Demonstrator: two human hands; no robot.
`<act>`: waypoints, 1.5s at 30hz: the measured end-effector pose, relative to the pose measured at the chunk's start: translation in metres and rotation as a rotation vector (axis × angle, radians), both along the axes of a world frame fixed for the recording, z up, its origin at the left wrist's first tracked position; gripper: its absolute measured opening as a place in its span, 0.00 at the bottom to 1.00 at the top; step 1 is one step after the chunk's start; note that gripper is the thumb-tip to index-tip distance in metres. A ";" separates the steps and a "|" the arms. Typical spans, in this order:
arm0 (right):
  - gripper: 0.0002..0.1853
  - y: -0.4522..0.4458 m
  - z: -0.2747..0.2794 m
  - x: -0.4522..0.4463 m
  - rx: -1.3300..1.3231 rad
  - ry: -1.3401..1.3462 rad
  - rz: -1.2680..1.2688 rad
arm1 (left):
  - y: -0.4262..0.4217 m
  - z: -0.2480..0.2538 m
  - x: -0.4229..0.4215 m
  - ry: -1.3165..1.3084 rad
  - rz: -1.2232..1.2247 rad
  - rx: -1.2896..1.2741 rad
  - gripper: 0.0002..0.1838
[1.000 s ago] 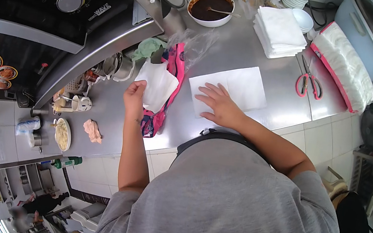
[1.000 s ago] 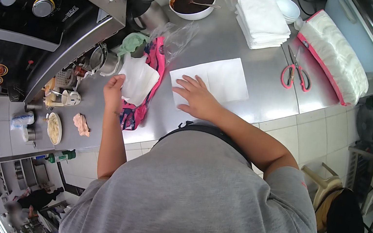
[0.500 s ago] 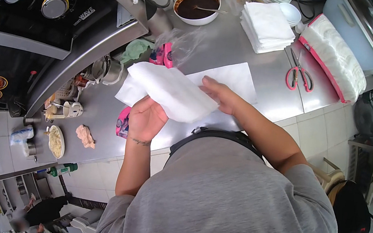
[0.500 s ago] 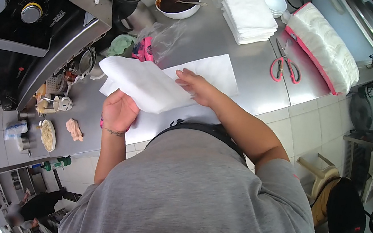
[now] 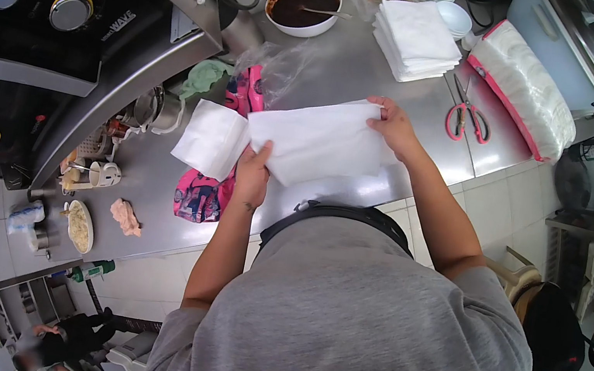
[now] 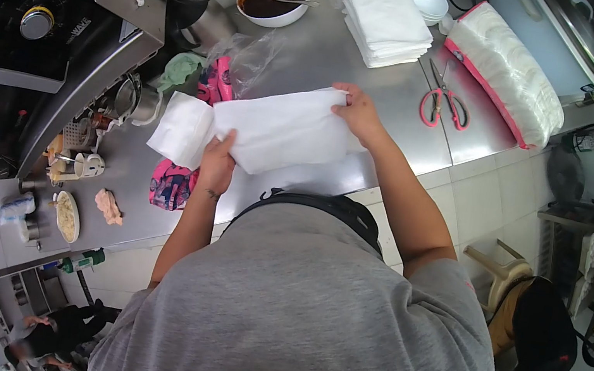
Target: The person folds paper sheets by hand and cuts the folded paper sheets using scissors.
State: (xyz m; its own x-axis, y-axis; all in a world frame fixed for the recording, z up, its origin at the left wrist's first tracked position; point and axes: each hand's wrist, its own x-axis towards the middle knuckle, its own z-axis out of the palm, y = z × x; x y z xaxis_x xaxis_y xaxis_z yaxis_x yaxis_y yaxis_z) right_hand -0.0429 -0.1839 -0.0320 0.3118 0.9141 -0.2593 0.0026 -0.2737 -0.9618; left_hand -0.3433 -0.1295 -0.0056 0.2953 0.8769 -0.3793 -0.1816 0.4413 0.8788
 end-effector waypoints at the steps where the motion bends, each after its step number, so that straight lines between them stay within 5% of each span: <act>1: 0.29 0.000 -0.004 0.005 -0.020 -0.176 -0.029 | 0.000 -0.013 0.002 0.042 -0.018 -0.007 0.18; 7: 0.31 0.002 -0.026 0.012 -0.076 -0.477 -0.144 | 0.014 -0.056 0.012 0.679 -0.190 0.221 0.12; 13: 0.30 0.007 -0.021 0.006 -0.064 -0.536 -0.191 | 0.023 -0.061 0.008 0.462 -0.189 -0.013 0.11; 26: 0.29 0.007 -0.023 0.001 -0.044 -0.638 -0.180 | 0.025 -0.063 0.014 0.555 -0.127 0.067 0.20; 29: 0.27 0.003 -0.009 -0.016 0.156 -1.117 -0.061 | 0.027 -0.069 0.014 0.550 -0.139 0.071 0.18; 31: 0.27 -0.001 -0.008 -0.038 0.294 -1.174 0.169 | 0.030 -0.071 0.008 0.567 -0.194 0.057 0.15; 34: 0.31 -0.018 -0.020 -0.066 0.297 -1.187 0.385 | 0.032 -0.056 0.008 1.069 -0.360 0.544 0.14; 39: 0.33 -0.012 -0.029 -0.069 0.262 -1.233 0.446 | 0.041 0.025 -0.028 1.284 -0.089 1.031 0.20; 42: 0.33 -0.004 -0.034 -0.070 0.304 -1.203 0.454 | 0.054 0.026 -0.067 1.491 -0.148 0.906 0.20; 45: 0.32 0.002 -0.031 -0.069 0.315 -1.201 0.485 | 0.065 0.024 -0.090 1.346 -0.166 0.923 0.15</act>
